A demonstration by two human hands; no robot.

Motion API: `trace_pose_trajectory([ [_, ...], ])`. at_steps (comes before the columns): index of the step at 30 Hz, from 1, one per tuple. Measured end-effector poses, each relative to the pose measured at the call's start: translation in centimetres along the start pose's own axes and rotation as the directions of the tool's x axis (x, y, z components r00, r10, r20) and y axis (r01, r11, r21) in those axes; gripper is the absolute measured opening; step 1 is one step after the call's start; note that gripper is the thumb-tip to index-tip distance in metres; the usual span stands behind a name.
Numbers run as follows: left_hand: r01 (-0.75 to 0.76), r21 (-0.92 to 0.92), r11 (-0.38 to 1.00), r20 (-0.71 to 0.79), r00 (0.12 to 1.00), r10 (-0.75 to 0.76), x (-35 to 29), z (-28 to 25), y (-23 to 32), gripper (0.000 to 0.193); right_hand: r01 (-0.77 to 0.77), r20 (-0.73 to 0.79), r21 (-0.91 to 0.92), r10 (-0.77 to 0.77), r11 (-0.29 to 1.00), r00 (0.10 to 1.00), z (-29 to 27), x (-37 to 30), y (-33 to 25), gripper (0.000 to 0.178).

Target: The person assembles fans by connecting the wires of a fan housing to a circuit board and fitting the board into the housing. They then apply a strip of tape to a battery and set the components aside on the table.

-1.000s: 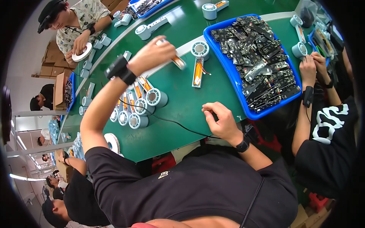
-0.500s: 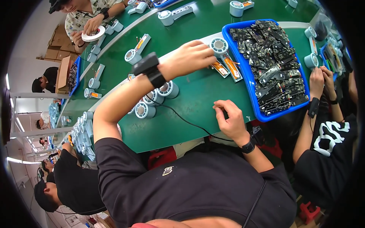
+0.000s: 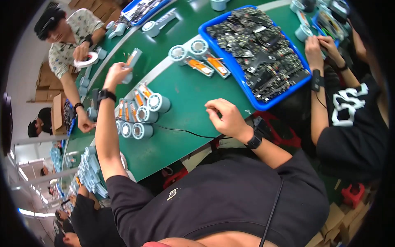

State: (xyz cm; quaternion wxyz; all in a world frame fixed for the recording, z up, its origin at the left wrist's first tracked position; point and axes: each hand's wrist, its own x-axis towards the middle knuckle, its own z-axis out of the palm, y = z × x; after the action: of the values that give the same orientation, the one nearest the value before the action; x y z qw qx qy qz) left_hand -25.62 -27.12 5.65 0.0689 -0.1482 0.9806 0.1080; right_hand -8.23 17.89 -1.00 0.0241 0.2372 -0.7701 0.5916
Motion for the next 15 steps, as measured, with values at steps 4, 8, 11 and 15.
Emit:
trace_pose_trajectory([
  [4, -0.33, -0.377, 0.866, -0.056, 0.941, 0.334, -9.3, -6.1, 8.3, 0.032, -0.063, 0.151, 0.124, 0.044, 0.99, 0.988, -2.9, 0.3, -2.7, 0.016],
  [8, -0.732, -0.068, 0.678, -0.164, 0.678, 0.716, -23.0, -5.7, 14.7, 0.03, 0.053, 0.0, -0.311, -0.056, 0.949, 0.998, -8.1, 5.2, -4.7, 0.016],
  [11, -0.728, -0.092, 0.679, -0.083, 0.685, 0.724, -30.6, -0.6, 17.8, 0.027, -0.03, -0.114, -0.626, -0.054, 0.779, 0.992, -10.6, 10.5, -2.7, 0.021],
  [15, -0.656, -0.04, 0.754, -0.133, 0.751, 0.646, -31.1, 5.3, 16.1, 0.029, -0.15, -0.07, -0.877, 0.188, 0.456, 0.98, -12.6, 12.3, -1.5, 0.03],
])
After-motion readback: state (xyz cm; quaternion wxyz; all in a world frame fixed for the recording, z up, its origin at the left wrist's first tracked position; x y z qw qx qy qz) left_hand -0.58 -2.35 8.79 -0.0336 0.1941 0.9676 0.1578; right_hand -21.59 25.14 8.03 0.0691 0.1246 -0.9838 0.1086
